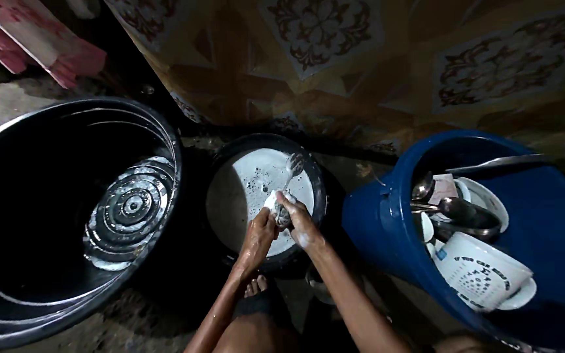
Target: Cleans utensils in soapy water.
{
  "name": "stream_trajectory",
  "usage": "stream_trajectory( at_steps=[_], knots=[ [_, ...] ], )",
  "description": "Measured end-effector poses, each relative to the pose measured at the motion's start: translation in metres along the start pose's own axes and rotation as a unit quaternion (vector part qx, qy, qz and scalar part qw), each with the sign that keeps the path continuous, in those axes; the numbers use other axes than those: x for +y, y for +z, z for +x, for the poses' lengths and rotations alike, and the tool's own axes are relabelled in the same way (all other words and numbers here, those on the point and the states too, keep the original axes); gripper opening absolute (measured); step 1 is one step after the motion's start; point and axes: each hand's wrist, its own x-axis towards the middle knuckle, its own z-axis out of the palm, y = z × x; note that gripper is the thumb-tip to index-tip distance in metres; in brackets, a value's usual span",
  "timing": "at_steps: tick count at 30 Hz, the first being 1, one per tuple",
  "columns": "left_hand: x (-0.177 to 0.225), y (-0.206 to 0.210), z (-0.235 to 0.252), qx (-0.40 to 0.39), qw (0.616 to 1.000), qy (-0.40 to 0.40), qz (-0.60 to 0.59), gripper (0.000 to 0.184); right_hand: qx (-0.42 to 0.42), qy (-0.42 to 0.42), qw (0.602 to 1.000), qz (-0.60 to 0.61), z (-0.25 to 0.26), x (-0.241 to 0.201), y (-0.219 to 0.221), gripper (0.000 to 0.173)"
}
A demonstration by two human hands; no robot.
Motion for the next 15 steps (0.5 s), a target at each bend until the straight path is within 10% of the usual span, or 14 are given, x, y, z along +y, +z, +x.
stream_trajectory(
  at_steps=[4, 9, 15],
  knots=[
    [0.007, -0.028, 0.011, 0.034, 0.990, 0.003, 0.137, 0.052, -0.045, 0.017, 0.990, -0.134, -0.003, -0.020, -0.017, 0.028],
    [0.020, -0.005, 0.040, 0.007, 0.975, 0.009, -0.220, 0.030, -0.123, 0.049, 0.967, -0.219, -0.020, -0.013, -0.009, 0.019],
    [0.009, -0.016, 0.089, 0.123, 0.954, 0.013, -0.274, 0.027, -0.055, 0.044, 0.980, -0.188, -0.076, 0.011, -0.056, 0.029]
  ],
)
